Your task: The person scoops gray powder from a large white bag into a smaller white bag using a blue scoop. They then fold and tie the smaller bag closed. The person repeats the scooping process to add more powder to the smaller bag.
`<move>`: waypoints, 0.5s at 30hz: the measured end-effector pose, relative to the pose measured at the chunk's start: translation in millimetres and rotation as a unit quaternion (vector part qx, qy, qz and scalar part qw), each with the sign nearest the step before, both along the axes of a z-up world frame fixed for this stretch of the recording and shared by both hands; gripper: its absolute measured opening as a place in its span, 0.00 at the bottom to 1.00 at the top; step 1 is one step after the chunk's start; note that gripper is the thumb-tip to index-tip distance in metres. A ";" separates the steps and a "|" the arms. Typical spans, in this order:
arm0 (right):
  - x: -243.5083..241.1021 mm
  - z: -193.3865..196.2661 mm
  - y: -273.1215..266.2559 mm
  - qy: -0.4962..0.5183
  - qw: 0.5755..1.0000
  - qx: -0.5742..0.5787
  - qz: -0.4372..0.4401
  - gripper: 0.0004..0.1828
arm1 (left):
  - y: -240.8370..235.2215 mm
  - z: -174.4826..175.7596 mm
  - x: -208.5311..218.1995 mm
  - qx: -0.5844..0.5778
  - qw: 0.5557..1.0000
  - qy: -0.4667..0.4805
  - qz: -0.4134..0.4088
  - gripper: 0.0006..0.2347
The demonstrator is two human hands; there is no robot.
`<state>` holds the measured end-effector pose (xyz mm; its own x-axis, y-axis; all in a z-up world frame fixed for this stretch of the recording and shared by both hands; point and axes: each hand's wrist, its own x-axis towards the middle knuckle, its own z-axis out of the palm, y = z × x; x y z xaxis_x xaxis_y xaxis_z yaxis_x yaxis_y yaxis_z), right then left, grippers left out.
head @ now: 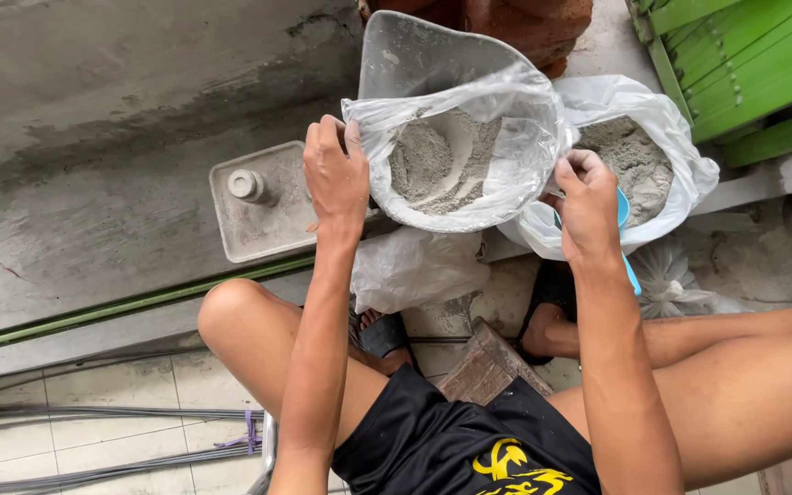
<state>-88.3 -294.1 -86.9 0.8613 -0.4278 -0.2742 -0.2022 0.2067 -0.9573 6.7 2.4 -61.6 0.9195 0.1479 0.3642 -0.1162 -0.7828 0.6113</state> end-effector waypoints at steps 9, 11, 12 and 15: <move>-27.0 23.8 -5.5 -0.078 0.971 -0.223 -0.038 0.02 | 1.8 33.8 -28.2 -0.065 0.996 -0.025 -0.056 0.10; -25.4 52.9 8.4 -0.095 0.972 -0.213 -0.027 0.02 | 0.9 37.1 -32.2 -0.069 0.996 -0.026 -0.052 0.11; -25.4 67.2 15.0 -0.111 0.973 -0.201 -0.016 0.03 | 0.0 38.4 -34.7 -0.074 0.996 -0.026 -0.048 0.11; -16.2 84.9 23.2 -0.150 0.976 -0.157 0.008 0.02 | -5.1 51.3 -35.3 -0.142 0.988 0.016 -0.058 0.11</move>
